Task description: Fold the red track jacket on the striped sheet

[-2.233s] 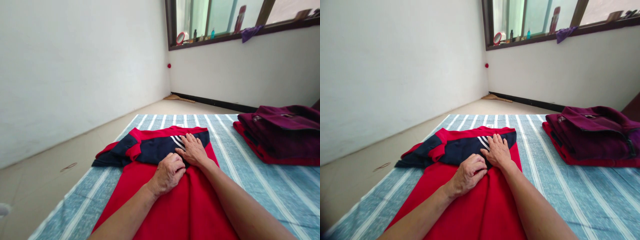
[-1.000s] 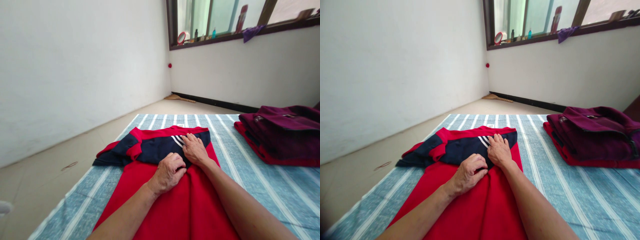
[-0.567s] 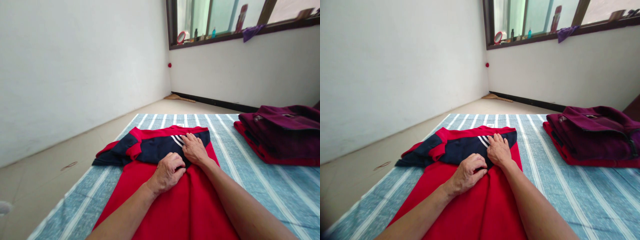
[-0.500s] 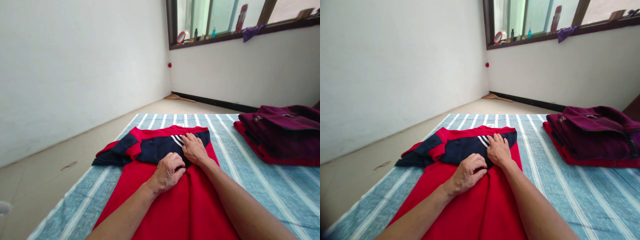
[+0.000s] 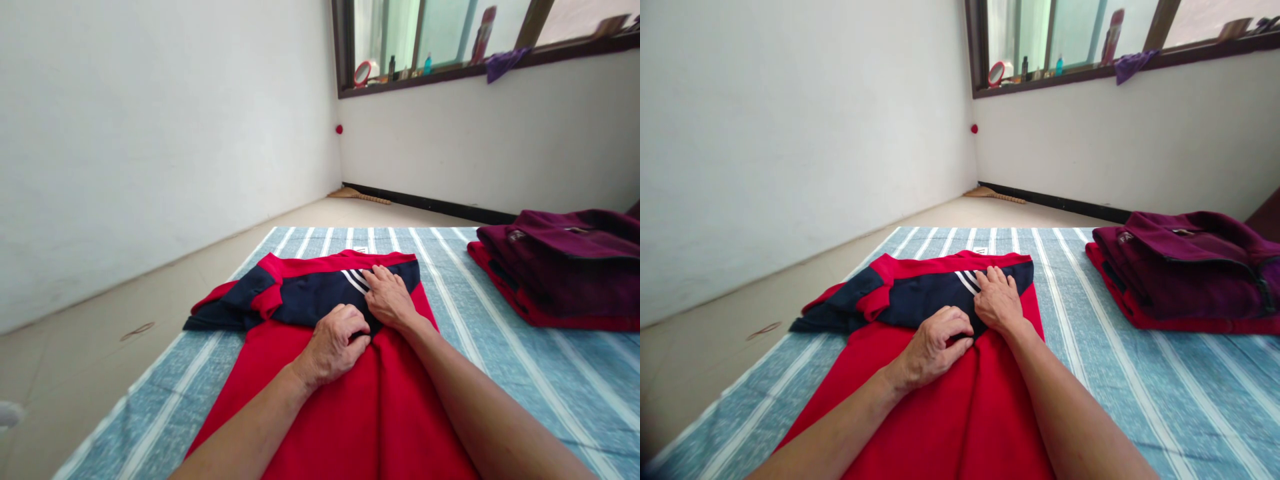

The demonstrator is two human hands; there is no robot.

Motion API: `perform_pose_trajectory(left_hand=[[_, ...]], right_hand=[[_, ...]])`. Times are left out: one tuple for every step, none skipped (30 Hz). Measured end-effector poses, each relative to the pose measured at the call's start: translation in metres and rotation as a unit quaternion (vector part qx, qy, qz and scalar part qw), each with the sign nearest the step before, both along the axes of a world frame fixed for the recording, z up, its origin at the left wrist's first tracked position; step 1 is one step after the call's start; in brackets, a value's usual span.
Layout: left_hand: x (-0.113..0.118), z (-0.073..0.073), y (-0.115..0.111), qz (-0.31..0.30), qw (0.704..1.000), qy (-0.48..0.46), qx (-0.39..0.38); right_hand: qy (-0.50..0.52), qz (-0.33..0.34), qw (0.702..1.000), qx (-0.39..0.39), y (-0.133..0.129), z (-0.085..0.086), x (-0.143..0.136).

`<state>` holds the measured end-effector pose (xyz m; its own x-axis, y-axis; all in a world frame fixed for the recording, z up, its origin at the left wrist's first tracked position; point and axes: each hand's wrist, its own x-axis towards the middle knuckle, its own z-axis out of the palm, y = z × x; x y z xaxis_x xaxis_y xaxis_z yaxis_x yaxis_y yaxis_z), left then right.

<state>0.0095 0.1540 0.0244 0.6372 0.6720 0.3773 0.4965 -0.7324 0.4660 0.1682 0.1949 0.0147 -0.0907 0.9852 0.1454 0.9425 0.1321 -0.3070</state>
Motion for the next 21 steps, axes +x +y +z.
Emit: perform_pose_trajectory(left_hand=[[0.0, -0.0001, 0.0, 0.0, 1.0, 0.0, 0.0], [0.0, -0.0002, 0.0, 0.0, 1.0, 0.0, -0.001], [0.0, -0.0002, 0.0, 0.0, 1.0, 0.0, -0.002], [0.0, -0.0003, 0.0, 0.0, 1.0, -0.001, -0.002], [0.0001, -0.0004, 0.0, -0.001, 1.0, -0.001, -0.002], [0.0001, -0.0005, 0.0, -0.001, 1.0, -0.001, -0.002], [0.0001, -0.0006, 0.0, -0.002, 1.0, -0.002, -0.002], [0.0001, -0.0008, 0.0001, -0.002, 1.0, -0.003, -0.001], [0.0, -0.0011, 0.0001, -0.003, 1.0, -0.004, 0.0], [-0.0001, -0.0014, 0.0002, -0.004, 1.0, -0.005, 0.002], [-0.0001, -0.0017, 0.0002, -0.005, 1.0, -0.006, 0.004], [-0.0002, -0.002, 0.0003, -0.005, 1.0, -0.007, 0.006], [-0.0003, -0.0022, 0.0004, -0.006, 1.0, -0.009, 0.008], [-0.0003, -0.0024, 0.0004, -0.006, 1.0, -0.011, 0.009], [-0.0003, -0.0025, 0.0005, -0.006, 1.0, -0.013, 0.011], [-0.0004, -0.0026, 0.0005, -0.006, 1.0, -0.014, 0.012], [-0.0004, -0.0025, 0.0005, -0.007, 1.0, -0.014, 0.013], [-0.0004, -0.0025, 0.0005, -0.007, 1.0, -0.014, 0.013], [-0.0004, -0.0024, 0.0005, -0.008, 1.0, -0.013, 0.013], [-0.0004, -0.0023, 0.0005, -0.009, 1.0, -0.012, 0.013], [-0.0005, -0.0023, 0.0005, -0.009, 1.0, -0.01, 0.012]], right_hand=[[0.001, 0.002, 1.0, 0.001, -0.0001, 0.0003, 0.0001], [0.002, 0.002, 1.0, 0.002, -0.0003, 0.0006, 0.0003], [0.002, 0.002, 1.0, 0.003, -0.0004, 0.0009, 0.0004], [0.002, 0.003, 1.0, 0.003, -0.0005, 0.0011, 0.0005], [0.001, 0.004, 1.0, 0.003, -0.0006, 0.0013, 0.0007], [0.001, 0.004, 1.0, 0.002, -0.0006, 0.0013, 0.0008], [0.0, 0.004, 1.0, 0.0, -0.0005, 0.0014, 0.001], [-0.001, 0.005, 1.0, -0.001, -0.0003, 0.0014, 0.0011], [-0.001, 0.005, 1.0, -0.001, -0.0001, 0.0013, 0.0012], [-0.002, 0.005, 1.0, -0.002, 0.0, 0.0014, 0.0014], [-0.002, 0.006, 1.0, -0.002, 0.0001, 0.0015, 0.0015], [-0.001, 0.006, 1.0, -0.003, 0.0001, 0.0017, 0.0016], [-0.001, 0.006, 1.0, -0.005, 0.0001, 0.0019, 0.0017], [-0.001, 0.006, 1.0, -0.008, 0.0001, 0.0023, 0.0019], [-0.001, 0.006, 1.0, -0.01, 0.0, 0.0026, 0.002], [0.0, 0.006, 1.0, -0.011, 0.0, 0.0028, 0.0021], [0.0, 0.006, 1.0, -0.012, 0.0, 0.003, 0.0022], [0.0, 0.007, 1.0, -0.012, 0.0, 0.003, 0.0022], [-0.001, 0.007, 1.0, -0.011, 0.0, 0.0028, 0.0022], [-0.001, 0.007, 1.0, -0.01, 0.0001, 0.0024, 0.0022], [-0.001, 0.005, 1.0, -0.01, 0.0001, 0.0019, 0.002]])
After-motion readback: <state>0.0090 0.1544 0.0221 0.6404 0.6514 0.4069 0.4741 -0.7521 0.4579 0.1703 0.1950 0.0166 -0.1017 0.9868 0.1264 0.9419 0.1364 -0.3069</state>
